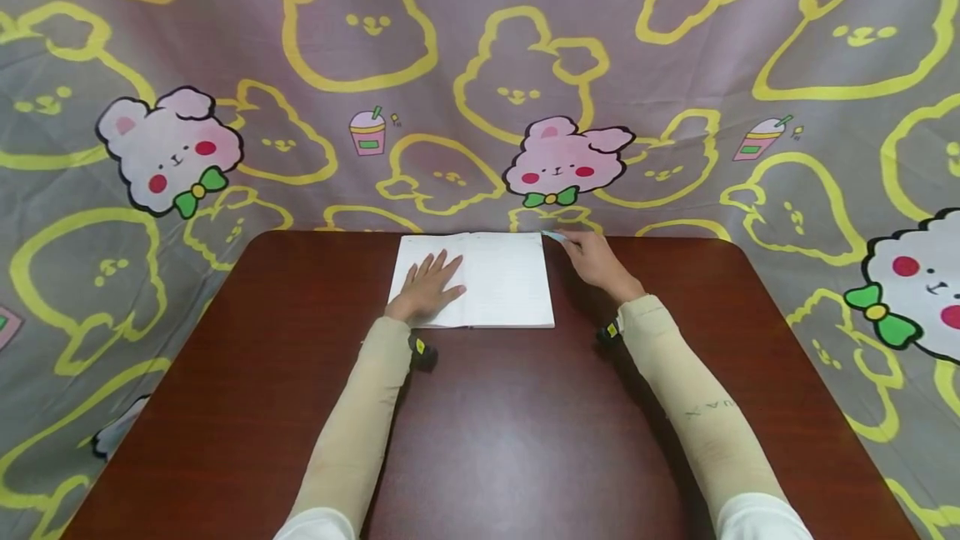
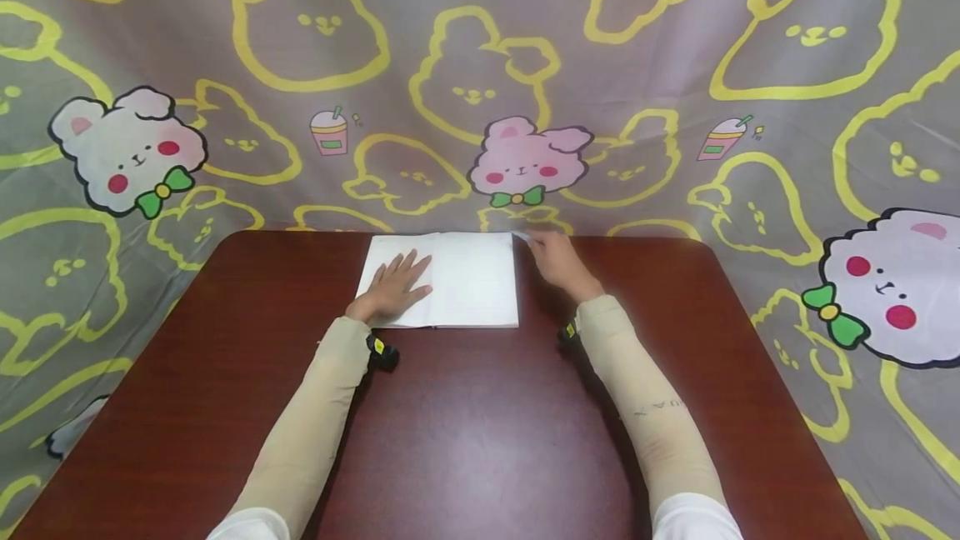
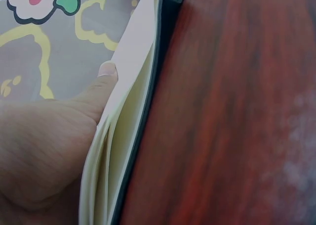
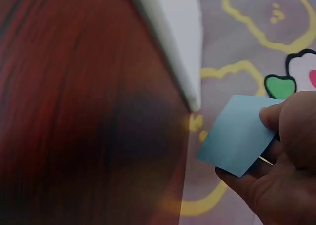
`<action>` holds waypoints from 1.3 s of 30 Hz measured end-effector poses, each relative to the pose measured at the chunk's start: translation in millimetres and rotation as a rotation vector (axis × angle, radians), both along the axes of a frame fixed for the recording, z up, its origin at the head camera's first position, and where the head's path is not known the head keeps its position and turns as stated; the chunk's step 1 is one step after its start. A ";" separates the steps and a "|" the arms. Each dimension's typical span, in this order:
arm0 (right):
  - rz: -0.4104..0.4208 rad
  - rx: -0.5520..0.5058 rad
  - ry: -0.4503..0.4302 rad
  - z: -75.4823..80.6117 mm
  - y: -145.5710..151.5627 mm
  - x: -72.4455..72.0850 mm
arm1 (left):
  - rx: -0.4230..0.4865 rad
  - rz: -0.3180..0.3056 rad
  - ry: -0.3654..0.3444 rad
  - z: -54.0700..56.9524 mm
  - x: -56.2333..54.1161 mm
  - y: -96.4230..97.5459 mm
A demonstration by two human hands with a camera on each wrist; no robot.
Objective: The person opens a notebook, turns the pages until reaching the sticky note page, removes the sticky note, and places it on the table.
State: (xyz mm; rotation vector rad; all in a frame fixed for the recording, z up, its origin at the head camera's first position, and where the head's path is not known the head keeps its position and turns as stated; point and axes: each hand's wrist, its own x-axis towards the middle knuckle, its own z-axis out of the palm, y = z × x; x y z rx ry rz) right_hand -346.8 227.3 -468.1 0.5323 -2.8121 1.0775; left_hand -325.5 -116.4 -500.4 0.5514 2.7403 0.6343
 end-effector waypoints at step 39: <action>0.150 0.455 -0.100 -8.0 6.0 30.7 | -0.017 -0.022 -0.001 -1.3 -0.7 4.3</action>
